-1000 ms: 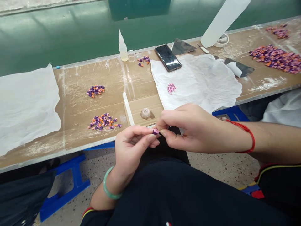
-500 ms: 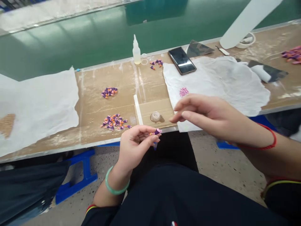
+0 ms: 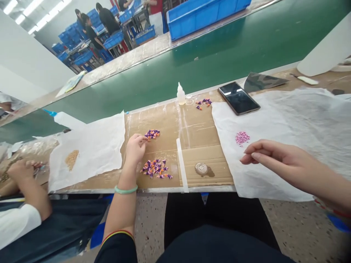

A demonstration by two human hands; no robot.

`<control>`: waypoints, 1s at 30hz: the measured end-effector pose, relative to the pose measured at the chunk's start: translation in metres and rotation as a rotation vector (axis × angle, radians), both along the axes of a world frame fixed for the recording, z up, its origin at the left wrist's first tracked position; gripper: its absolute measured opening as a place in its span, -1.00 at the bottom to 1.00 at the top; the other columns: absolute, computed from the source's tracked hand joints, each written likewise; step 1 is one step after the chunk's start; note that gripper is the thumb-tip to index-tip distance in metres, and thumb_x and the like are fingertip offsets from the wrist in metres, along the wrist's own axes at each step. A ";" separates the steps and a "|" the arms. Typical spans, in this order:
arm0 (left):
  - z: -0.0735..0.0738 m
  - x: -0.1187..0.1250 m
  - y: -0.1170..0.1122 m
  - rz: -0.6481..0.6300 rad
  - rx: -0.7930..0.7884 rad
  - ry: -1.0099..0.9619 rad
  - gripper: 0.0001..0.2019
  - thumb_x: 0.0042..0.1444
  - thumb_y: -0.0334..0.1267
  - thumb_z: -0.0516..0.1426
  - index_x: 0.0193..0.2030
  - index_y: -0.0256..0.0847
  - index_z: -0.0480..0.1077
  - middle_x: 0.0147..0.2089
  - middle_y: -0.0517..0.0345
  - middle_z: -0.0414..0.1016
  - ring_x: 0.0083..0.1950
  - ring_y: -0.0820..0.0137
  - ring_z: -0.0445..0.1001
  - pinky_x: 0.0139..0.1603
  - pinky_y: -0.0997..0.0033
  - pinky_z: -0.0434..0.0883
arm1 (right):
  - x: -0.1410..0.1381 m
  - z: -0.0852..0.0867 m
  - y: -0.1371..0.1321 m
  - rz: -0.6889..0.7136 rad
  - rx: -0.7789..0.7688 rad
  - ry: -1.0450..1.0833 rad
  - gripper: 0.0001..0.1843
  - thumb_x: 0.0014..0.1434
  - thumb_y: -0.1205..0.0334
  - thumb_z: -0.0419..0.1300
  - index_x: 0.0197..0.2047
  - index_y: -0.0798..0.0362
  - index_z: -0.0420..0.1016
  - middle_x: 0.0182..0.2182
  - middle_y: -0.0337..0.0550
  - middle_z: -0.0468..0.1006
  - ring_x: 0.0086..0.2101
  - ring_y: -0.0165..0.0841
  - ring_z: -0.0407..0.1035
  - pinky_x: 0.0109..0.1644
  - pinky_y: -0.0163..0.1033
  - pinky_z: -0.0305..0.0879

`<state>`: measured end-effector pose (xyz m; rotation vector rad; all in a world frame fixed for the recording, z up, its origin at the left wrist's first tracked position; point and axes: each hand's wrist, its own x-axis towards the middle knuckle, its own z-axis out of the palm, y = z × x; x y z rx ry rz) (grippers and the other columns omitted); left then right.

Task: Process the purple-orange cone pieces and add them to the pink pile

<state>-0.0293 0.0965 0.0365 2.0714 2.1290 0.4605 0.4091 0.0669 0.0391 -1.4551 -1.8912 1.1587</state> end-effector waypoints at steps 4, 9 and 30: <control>-0.003 -0.017 0.026 -0.115 -0.017 0.046 -0.81 0.15 -0.31 0.06 -0.33 -0.22 0.51 -0.18 -0.03 0.49 -0.03 0.17 0.40 0.09 0.12 0.37 | 0.008 -0.004 0.002 -0.041 -0.047 0.059 -0.55 0.30 -0.25 0.05 -0.20 -0.03 0.43 -0.28 -0.06 0.65 -0.19 -0.09 0.53 -0.16 -0.05 0.42; -0.004 -0.027 0.031 -0.227 -0.006 0.081 -0.83 0.15 -0.26 0.05 -0.36 -0.18 0.45 -0.18 -0.03 0.50 -0.08 0.16 0.40 0.03 0.11 0.38 | 0.008 0.001 0.005 -0.063 -0.037 0.120 -0.62 0.33 -0.14 0.04 -0.24 0.00 0.42 -0.31 -0.05 0.63 -0.24 -0.14 0.52 -0.22 -0.08 0.41; 0.017 0.070 -0.051 0.067 -0.094 -0.882 -0.47 0.03 0.14 0.29 -0.01 -0.22 0.48 -0.24 -0.01 0.65 -0.39 0.33 0.55 -0.41 0.39 0.54 | 0.022 -0.011 0.034 -0.042 0.255 -0.262 -0.84 0.13 0.47 0.12 -0.33 0.09 0.50 -0.30 -0.09 0.59 -0.26 -0.27 0.42 -0.18 -0.19 0.29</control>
